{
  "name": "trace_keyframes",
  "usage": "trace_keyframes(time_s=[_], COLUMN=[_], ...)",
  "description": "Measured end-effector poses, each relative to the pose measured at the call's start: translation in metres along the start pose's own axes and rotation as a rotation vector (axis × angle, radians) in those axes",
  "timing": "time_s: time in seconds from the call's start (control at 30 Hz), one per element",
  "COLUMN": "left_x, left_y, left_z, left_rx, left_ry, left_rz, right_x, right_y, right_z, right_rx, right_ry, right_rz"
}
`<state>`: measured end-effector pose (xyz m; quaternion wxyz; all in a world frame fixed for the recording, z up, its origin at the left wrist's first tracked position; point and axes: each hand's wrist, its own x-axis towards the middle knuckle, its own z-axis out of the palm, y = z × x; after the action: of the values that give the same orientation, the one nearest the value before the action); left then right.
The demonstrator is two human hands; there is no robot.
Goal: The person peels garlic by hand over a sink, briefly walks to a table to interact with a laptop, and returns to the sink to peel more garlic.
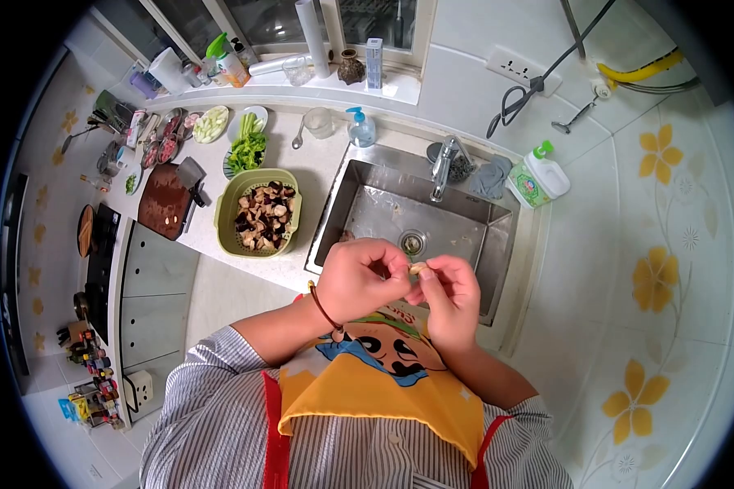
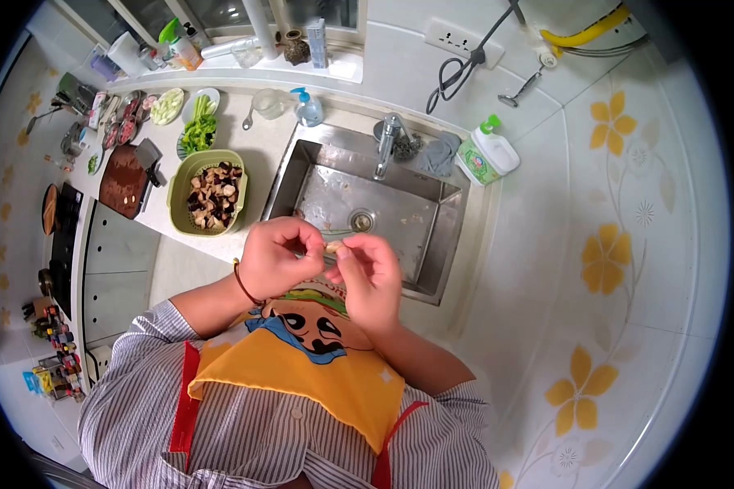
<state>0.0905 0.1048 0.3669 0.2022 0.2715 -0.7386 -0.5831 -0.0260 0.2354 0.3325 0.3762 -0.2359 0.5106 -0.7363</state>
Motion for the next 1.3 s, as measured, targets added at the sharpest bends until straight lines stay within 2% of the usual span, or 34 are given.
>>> trace_keyframes(time_s=[0.17,0.23,0.5,0.57,0.63,0.67,0.7,0.77,0.87,1.0,1.07,1.17,1.27,1.3], left_x=[-0.001,-0.002,-0.001,0.002,0.006,0.008,0.010,0.015,0.030,0.040,0.040,0.035,0.031,0.030], left_y=[-0.011,-0.006,-0.013,-0.012,-0.016,-0.019,-0.023,-0.038,-0.069,-0.068,-0.066,-0.059,-0.053,-0.061], left_z=[0.002,0.003,-0.007,-0.009,-0.008,-0.008,-0.008,-0.006,0.000,0.000,0.001,0.003,0.004,0.006], left_rx=[-0.208,-0.464,-0.506,-0.552,-0.467,-0.467,-0.408,-0.348,-0.109,0.001,0.171,0.028,-0.046,-0.062], left_ry=[-0.056,-0.150,-0.234,-0.253,-0.196,-0.201,-0.197,-0.195,-0.058,-0.032,-0.079,-0.166,-0.177,-0.187], left_rz=[-0.103,-0.197,-0.302,-0.339,-0.344,-0.343,-0.336,-0.327,-0.124,-0.130,0.042,0.050,0.056,0.119], right_x=[0.005,0.005,0.007,0.009,0.010,0.012,0.014,0.015,0.017,0.020,0.020,0.020,0.019,0.018], right_y=[-0.002,-0.001,-0.007,-0.007,-0.010,-0.011,-0.012,-0.012,-0.010,-0.008,-0.009,-0.009,0.001,0.004], right_z=[-0.009,-0.008,-0.028,-0.032,-0.036,-0.036,-0.037,-0.040,-0.042,-0.048,-0.048,-0.043,-0.048,-0.047], right_rx=[0.003,0.007,-0.201,-0.077,-0.027,0.113,0.255,0.286,0.313,0.102,-0.003,-0.013,-0.146,-0.260], right_ry=[-0.125,-0.167,-0.276,-0.237,-0.201,-0.170,-0.139,-0.129,-0.112,-0.104,-0.106,-0.044,-0.082,-0.073], right_rz=[0.115,0.094,0.045,0.083,0.133,0.172,0.210,0.215,0.178,0.088,0.052,0.034,0.040,0.013])
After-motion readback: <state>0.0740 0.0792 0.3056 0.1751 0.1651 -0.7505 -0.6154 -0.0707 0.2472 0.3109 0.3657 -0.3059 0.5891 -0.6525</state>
